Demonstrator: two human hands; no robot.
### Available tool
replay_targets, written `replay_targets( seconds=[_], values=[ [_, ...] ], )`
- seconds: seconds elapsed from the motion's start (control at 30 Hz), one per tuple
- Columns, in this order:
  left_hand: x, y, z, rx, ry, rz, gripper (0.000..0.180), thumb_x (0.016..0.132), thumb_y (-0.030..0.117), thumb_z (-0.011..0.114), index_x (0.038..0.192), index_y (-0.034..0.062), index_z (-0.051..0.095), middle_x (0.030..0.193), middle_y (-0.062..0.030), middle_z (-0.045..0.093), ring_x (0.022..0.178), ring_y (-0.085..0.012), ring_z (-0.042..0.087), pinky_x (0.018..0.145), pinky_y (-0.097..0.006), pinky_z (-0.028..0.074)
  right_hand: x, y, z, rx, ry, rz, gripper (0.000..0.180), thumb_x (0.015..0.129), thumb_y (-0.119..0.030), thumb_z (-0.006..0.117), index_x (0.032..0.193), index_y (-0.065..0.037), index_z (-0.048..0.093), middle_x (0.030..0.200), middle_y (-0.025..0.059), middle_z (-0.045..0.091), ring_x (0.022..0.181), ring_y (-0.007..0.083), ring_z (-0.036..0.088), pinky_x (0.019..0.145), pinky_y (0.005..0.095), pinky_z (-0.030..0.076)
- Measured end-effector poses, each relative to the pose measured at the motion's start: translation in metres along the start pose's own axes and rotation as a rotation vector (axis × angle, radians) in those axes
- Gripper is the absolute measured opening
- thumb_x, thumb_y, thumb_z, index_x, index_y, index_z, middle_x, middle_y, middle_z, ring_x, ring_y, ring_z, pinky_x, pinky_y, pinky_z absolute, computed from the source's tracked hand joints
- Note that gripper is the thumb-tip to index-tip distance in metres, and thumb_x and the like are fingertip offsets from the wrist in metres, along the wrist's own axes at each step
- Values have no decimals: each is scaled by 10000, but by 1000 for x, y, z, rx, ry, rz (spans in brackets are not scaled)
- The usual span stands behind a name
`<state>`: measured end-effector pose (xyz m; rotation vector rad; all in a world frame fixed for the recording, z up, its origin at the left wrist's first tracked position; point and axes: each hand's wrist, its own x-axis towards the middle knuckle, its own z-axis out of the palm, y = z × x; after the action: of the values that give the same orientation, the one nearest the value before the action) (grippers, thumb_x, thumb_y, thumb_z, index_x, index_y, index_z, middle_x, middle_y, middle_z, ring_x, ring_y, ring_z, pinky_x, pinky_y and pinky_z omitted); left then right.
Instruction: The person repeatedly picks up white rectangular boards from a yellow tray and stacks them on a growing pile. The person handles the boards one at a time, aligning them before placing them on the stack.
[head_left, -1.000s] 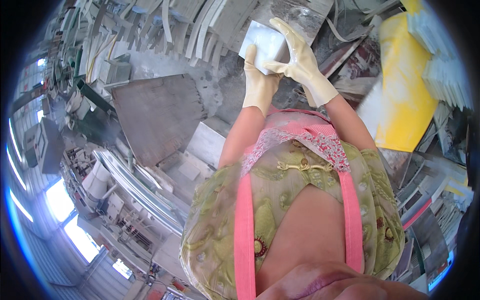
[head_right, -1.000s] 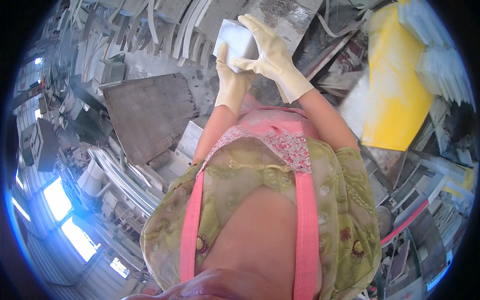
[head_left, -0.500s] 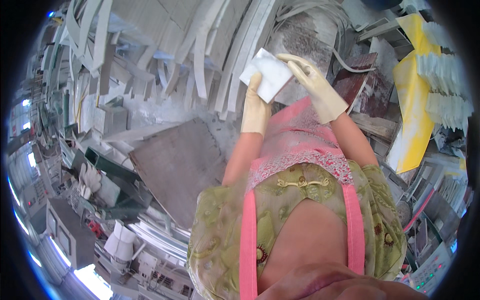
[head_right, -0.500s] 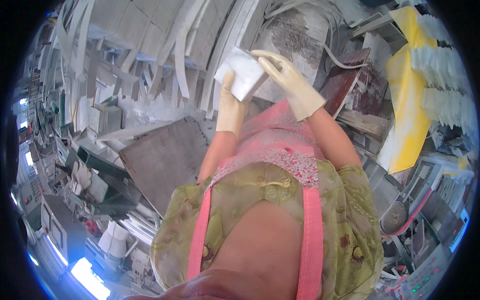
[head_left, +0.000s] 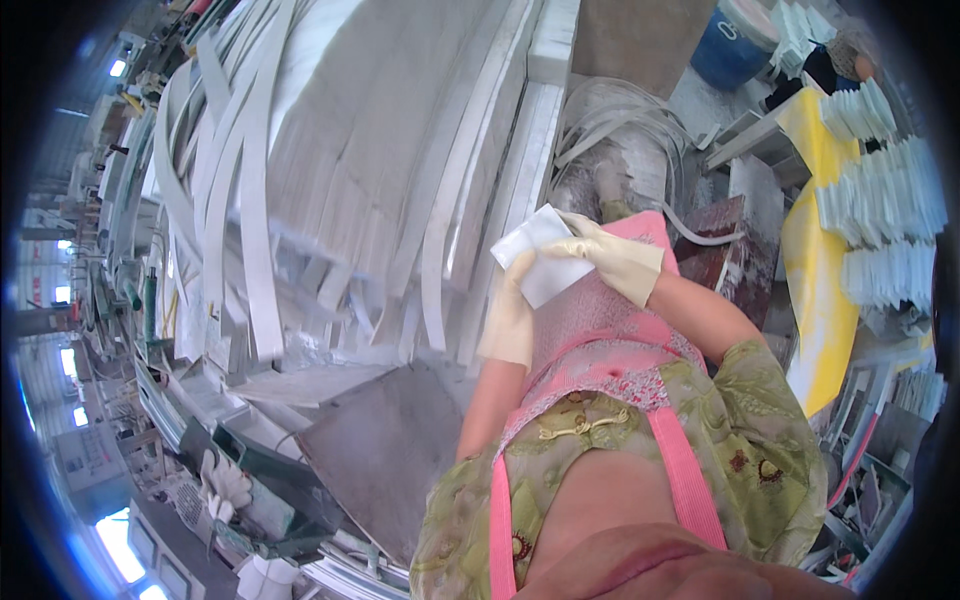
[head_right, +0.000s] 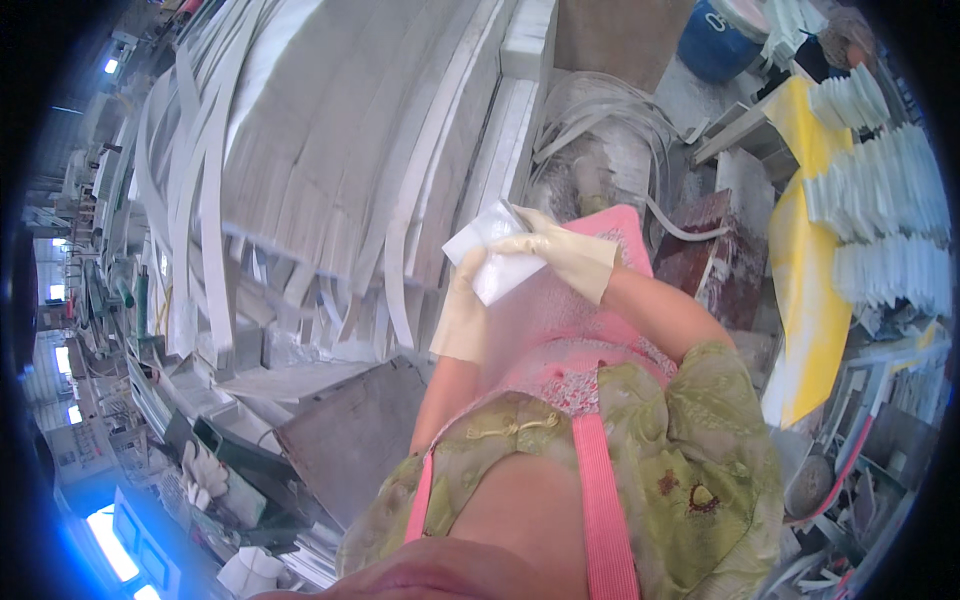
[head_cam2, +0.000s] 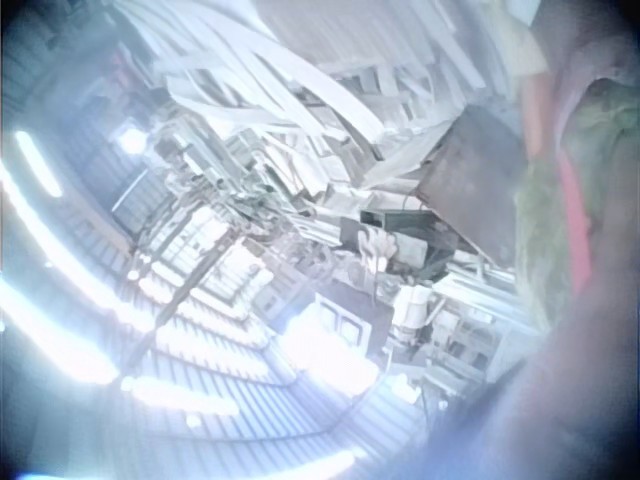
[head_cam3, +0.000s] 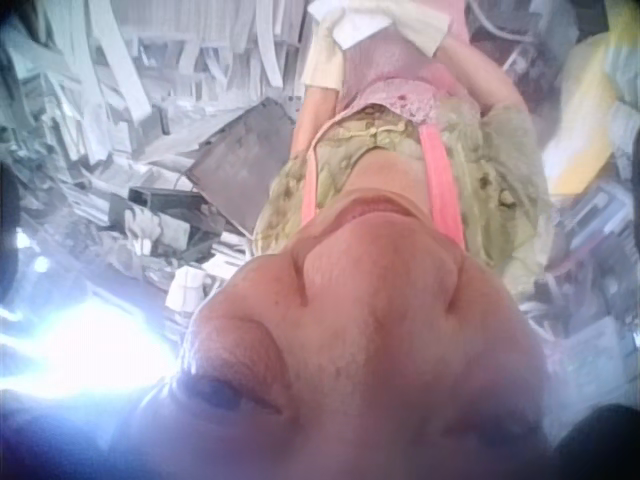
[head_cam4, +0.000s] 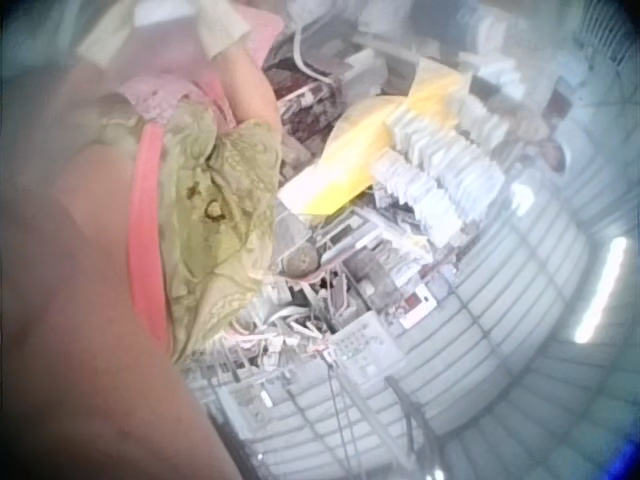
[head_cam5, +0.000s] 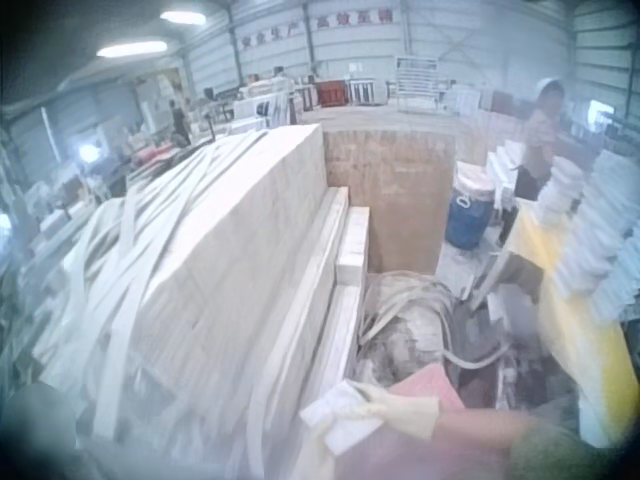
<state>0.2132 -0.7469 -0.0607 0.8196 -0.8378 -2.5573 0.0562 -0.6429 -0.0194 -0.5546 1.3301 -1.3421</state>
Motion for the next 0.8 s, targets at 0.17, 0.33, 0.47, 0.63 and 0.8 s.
replay_targets(
  seconds=[0.17,0.33,0.47,0.63,0.8],
  values=[
    [120,25,34,178,24,13,724,881,294,764,1467,-12,467,1379,-156,598,1270,-275,583,1114,-395,430,76,-28,-73,215,56,-161,826,807,-235,817,1474,59,427,1345,141,599,1260,228,577,1064,352,451],
    [307,86,97,748,97,424,777,955,330,687,1573,20,333,1570,-226,429,1487,-328,377,1213,-418,320,159,-84,-201,201,299,-128,832,773,-211,814,1474,48,450,1357,150,597,1262,240,582,1063,345,456],
    [488,152,144,1693,49,775,678,988,387,592,1553,59,407,1587,-260,381,1492,-410,328,1237,-462,261,231,-151,-305,125,386,-177,1012,719,-192,884,1541,53,347,1395,154,568,1290,252,568,1095,368,444],
    [614,162,165,2127,60,733,627,1011,407,537,1550,108,424,1559,-241,432,1468,-410,365,1222,-465,285,320,-232,-416,-384,477,-142,1091,644,-319,932,1524,30,390,1437,205,525,1343,305,528,1120,395,432],
    [656,154,165,1950,170,736,501,1022,328,478,1470,108,524,1517,-241,479,1404,-432,435,1170,-484,357,384,-301,-468,-708,502,-179,1098,590,-367,934,1498,16,450,1450,253,516,1357,364,512,1130,424,424]
  ],
)
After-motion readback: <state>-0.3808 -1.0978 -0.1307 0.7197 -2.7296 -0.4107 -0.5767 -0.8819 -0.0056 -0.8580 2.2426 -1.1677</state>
